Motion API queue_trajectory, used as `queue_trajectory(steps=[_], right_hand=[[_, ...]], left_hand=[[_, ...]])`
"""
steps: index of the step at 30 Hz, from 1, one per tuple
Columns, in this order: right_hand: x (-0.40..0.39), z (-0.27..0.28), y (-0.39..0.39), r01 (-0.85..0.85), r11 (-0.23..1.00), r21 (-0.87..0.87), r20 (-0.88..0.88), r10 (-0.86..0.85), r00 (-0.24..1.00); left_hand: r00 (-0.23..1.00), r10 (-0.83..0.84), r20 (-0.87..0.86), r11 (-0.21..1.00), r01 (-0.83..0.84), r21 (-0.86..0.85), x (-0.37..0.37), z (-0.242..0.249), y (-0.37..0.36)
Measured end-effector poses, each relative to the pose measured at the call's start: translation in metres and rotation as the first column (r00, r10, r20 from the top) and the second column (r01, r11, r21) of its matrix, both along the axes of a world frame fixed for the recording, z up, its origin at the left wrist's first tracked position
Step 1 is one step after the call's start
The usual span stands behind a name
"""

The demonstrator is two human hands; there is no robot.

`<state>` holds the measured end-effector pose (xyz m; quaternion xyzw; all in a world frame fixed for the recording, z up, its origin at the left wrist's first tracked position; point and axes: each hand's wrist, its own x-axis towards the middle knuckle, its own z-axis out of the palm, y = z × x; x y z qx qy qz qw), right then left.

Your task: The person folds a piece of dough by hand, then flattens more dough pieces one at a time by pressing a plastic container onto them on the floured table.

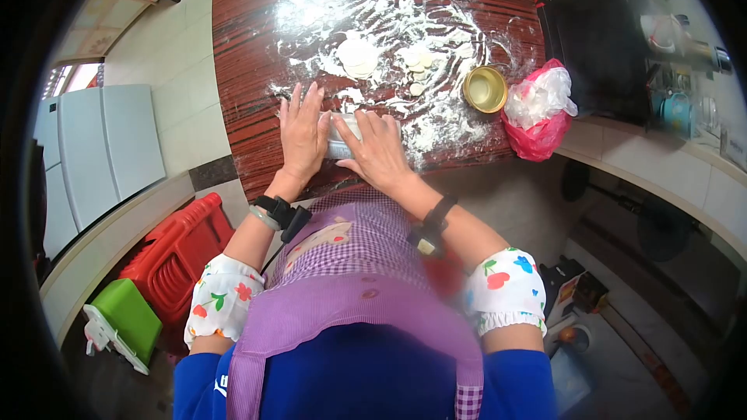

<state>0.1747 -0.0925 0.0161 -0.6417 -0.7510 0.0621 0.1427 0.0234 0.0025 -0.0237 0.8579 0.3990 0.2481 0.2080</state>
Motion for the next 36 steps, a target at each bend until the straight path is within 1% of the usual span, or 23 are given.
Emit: queue_trajectory(steps=[2,3,5,9,10,11,12,13,15,17,19,22,24,25,26,27,28,29,31,33,34,35,36], right_hand=[[0.001,-0.007,0.003,0.021,1.0,0.002,0.04,-0.022,0.999],[0.001,-0.012,0.007,0.042,0.999,0.016,0.08,-0.043,0.996],[0.013,-0.023,0.04,0.117,0.993,0.009,0.148,-0.117,0.982],[0.033,-0.016,0.075,0.173,0.984,-0.038,0.15,-0.165,0.975],[0.033,-0.018,0.075,0.189,0.98,-0.062,0.168,-0.177,0.97],[0.025,-0.02,0.055,0.179,0.98,-0.09,0.05,-0.175,0.983],[0.013,-0.019,0.035,0.161,0.987,0.014,0.05,-0.162,0.986],[0.003,-0.016,0.014,0.145,0.983,0.113,0.051,-0.151,0.987],[-0.007,-0.008,-0.02,0.075,0.996,0.047,0.125,-0.08,0.989],[-0.002,-0.013,-0.003,0.057,0.996,0.075,0.102,-0.064,0.993],[0.014,-0.018,0.047,0.191,0.978,-0.082,0.031,-0.189,0.981],[0.043,-0.016,0.102,0.237,0.956,-0.175,0.046,-0.232,0.972],[0.046,-0.019,0.101,0.238,0.961,-0.144,-0.016,-0.242,0.97],[0.046,-0.019,0.095,0.241,0.96,-0.144,-0.079,-0.254,0.964],[0.052,-0.014,0.088,0.181,0.955,-0.235,-0.17,-0.224,0.96],[0.054,-0.008,0.079,0.179,0.953,-0.243,-0.172,-0.223,0.959],[0.055,-0.002,0.067,0.074,0.984,-0.164,-0.107,-0.092,0.99],[0.053,0.003,0.057,-0.039,0.995,-0.088,-0.029,0.037,0.999],[0.05,-0.001,0.042,-0.069,0.991,-0.113,0.043,0.074,0.996],[0.051,-0.012,0.034,0.0,0.969,-0.246,0.025,0.006,1.0],[0.053,-0.007,0.039,0.055,0.924,-0.378,-0.028,-0.07,0.997],[0.056,-0.005,0.04,0.055,0.924,-0.379,-0.025,-0.069,0.997],[0.062,-0.004,0.039,0.177,0.902,-0.395,-0.128,-0.245,0.961]], left_hand=[[0.988,-0.03,-0.152,1.0,0.029,-0.008,-0.001,-0.002,-0.006],[0.988,-0.022,-0.151,1.0,0.021,-0.008,0.005,-0.005,0.001],[0.979,0.103,-0.176,0.991,-0.086,0.1,0.022,-0.002,0.024],[0.964,0.143,-0.224,0.989,-0.145,0.008,0.048,-0.006,0.069],[0.964,0.111,-0.243,0.992,-0.122,-0.031,0.042,-0.01,0.061],[0.962,0.078,-0.263,0.992,-0.1,-0.072,0.032,-0.009,0.046],[0.957,0.003,-0.289,0.996,-0.029,-0.085,0.018,0.005,0.027],[0.956,-0.053,-0.288,0.999,0.05,-0.017,0.002,0.008,0.002],[0.964,-0.125,-0.235,0.992,0.116,-0.051,-0.021,0.01,-0.037],[0.963,-0.117,-0.245,0.992,0.122,0.008,-0.014,0.007,-0.025],[0.969,-0.018,-0.247,0.998,0.032,0.051,0.015,0.002,0.021],[0.972,0.148,-0.18,0.988,-0.138,0.07,0.036,0.005,0.07],[0.966,0.207,-0.155,0.975,-0.191,0.109,0.025,0.007,0.078],[0.955,0.291,0.05,0.955,-0.288,-0.069,0.008,0.014,0.07],[0.887,0.4,0.232,0.904,-0.339,-0.262,-0.009,0.018,0.06],[0.849,0.451,0.274,0.891,-0.414,-0.185,-0.023,0.014,0.046],[0.85,0.459,0.26,0.878,-0.39,-0.277,-0.039,0.01,0.03],[0.871,0.436,0.226,0.886,-0.372,-0.277,-0.05,0.001,0.014],[0.939,0.332,0.088,0.887,-0.28,-0.366,-0.057,-0.022,-0.017],[0.982,0.187,0.03,0.897,-0.158,-0.413,-0.044,-0.035,-0.033],[0.985,0.161,0.056,0.927,-0.131,-0.351,-0.032,-0.033,-0.034],[0.988,0.132,0.079,0.952,-0.104,-0.287,-0.02,-0.033,-0.033],[0.982,0.145,0.117,0.959,-0.11,-0.263,-0.007,-0.035,-0.029]])
